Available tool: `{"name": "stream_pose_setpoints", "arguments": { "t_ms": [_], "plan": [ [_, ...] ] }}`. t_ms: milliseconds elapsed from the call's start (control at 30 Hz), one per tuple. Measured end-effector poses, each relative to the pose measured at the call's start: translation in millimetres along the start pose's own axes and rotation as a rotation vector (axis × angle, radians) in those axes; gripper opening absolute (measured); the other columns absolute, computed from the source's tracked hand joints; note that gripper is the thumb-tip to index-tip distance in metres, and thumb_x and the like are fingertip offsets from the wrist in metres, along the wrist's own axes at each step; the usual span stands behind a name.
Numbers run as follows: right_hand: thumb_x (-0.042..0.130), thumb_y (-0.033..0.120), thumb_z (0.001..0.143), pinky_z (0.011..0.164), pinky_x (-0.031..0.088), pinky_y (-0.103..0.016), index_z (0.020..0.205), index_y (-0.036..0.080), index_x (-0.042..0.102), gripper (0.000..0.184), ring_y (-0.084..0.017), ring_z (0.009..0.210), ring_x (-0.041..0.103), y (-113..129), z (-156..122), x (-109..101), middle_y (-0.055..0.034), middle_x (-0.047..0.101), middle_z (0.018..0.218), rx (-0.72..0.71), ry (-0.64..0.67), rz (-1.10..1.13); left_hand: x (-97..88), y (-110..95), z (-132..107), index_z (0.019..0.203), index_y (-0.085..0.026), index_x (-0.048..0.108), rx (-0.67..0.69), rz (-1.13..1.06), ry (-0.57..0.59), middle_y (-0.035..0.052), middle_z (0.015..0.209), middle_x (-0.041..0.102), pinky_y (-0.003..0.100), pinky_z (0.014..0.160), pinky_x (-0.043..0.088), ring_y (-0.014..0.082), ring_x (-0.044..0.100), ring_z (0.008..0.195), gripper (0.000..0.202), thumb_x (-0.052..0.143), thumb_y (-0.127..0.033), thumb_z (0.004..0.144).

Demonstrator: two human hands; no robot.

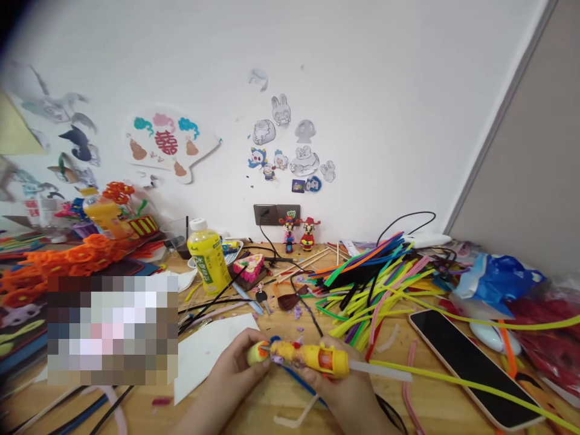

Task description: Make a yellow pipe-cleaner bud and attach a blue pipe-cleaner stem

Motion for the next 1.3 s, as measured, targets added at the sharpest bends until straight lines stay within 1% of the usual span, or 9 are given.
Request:
{"name": "stream_pose_setpoints", "arguments": {
  "t_ms": [100, 233, 433, 633, 800, 900, 1033, 1167, 1300],
  "plan": [
    [0.067, 0.043, 0.061, 0.056, 0.052, -0.028, 0.074, 0.019, 0.060, 0.029, -0.021, 0.061, 0.063, -8.7, -4.8, -2.1, -0.0041, 0.067, 0.067, 0.113, -0.058, 0.057, -2.0, -2.6, -1.3, 0.076, -0.018, 0.050, -0.017, -0.007, -0.020, -0.0009, 0.075, 0.054, 0.027, 0.070, 0.038, 0.0183, 0.050, 0.078, 0.015, 0.057, -0.011, 0.065],
    [0.068, 0.042, 0.061, 0.056, 0.052, -0.026, 0.072, 0.020, 0.061, 0.026, -0.021, 0.061, 0.063, -6.9, -5.9, 1.1, -0.0034, 0.068, 0.068, 0.164, -0.035, 0.103, -3.2, -2.4, -1.3, 0.078, -0.019, 0.051, -0.037, -0.038, -0.030, -0.0011, 0.076, 0.055, 0.027, 0.071, 0.038, 0.0182, 0.050, 0.078, 0.013, 0.056, -0.013, 0.067],
    [0.069, 0.040, 0.061, 0.062, 0.053, -0.029, 0.079, 0.021, 0.064, 0.027, -0.023, 0.068, 0.065, 0.3, -3.7, -3.4, -0.0041, 0.071, 0.074, 0.161, -0.060, 0.080, -2.7, -3.5, -0.8, 0.077, -0.018, 0.051, -0.045, -0.060, -0.033, -0.0005, 0.076, 0.056, 0.027, 0.071, 0.038, 0.0189, 0.051, 0.079, 0.013, 0.057, -0.014, 0.066],
    [0.069, 0.040, 0.061, 0.064, 0.054, -0.029, 0.081, 0.021, 0.066, 0.027, -0.024, 0.071, 0.066, -3.8, -6.8, -5.8, -0.0046, 0.072, 0.076, 0.184, -0.080, 0.008, -1.5, -3.5, -2.6, 0.076, -0.018, 0.051, -0.052, -0.092, -0.030, -0.0004, 0.075, 0.056, 0.028, 0.070, 0.038, 0.0191, 0.050, 0.078, 0.013, 0.058, -0.015, 0.065],
    [0.070, 0.044, 0.057, 0.067, 0.054, -0.031, 0.083, 0.020, 0.066, 0.035, -0.024, 0.071, 0.067, -5.5, -8.4, -15.2, -0.0057, 0.072, 0.075, 0.173, -0.192, 0.031, -1.9, -3.1, -3.8, 0.074, -0.018, 0.050, -0.081, -0.099, -0.036, -0.0022, 0.071, 0.054, 0.026, 0.069, 0.037, 0.0174, 0.049, 0.075, 0.012, 0.058, -0.015, 0.065],
    [0.069, 0.048, 0.058, 0.064, 0.055, -0.031, 0.079, 0.021, 0.066, 0.034, -0.025, 0.069, 0.067, -4.2, -7.3, -16.2, -0.0055, 0.072, 0.073, 0.157, -0.222, 0.046, -1.6, -5.9, -4.7, 0.073, -0.019, 0.050, -0.072, -0.107, -0.035, -0.0021, 0.071, 0.055, 0.027, 0.069, 0.038, 0.0178, 0.050, 0.075, 0.011, 0.058, -0.016, 0.065],
    [0.063, 0.056, 0.059, 0.062, 0.056, -0.031, 0.062, 0.021, 0.066, 0.035, -0.026, 0.068, 0.067, 1.1, -6.3, -20.1, -0.0072, 0.072, 0.070, 0.121, -0.291, -0.013, -1.6, -6.1, -4.6, 0.073, -0.019, 0.051, -0.068, -0.103, -0.040, -0.0013, 0.073, 0.057, 0.028, 0.071, 0.038, 0.0194, 0.052, 0.077, 0.011, 0.058, -0.015, 0.065],
    [0.065, 0.052, 0.059, 0.059, 0.056, -0.030, 0.068, 0.022, 0.066, 0.031, -0.025, 0.063, 0.067, 7.5, -3.9, -18.5, -0.0059, 0.071, 0.069, 0.099, -0.251, 0.018, -0.8, -4.3, -3.6, 0.073, -0.019, 0.051, -0.080, -0.100, -0.031, -0.0014, 0.073, 0.057, 0.028, 0.071, 0.039, 0.0195, 0.052, 0.077, 0.012, 0.057, -0.014, 0.065],
    [0.070, 0.040, 0.059, 0.064, 0.055, -0.028, 0.076, 0.022, 0.066, 0.025, -0.024, 0.069, 0.066, 10.9, -3.5, -14.5, -0.0051, 0.071, 0.074, 0.078, -0.161, 0.042, -1.1, -3.3, -2.8, 0.073, -0.019, 0.051, -0.072, -0.101, -0.031, -0.0017, 0.073, 0.057, 0.028, 0.072, 0.039, 0.0192, 0.052, 0.078, 0.012, 0.058, -0.013, 0.064]
  ]
}}
Point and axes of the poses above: each hand's wrist, its own z-axis towards the middle knuckle, its own x-axis out of the palm, y = z × x, the point moved 9 cm from there along z, towards the middle knuckle
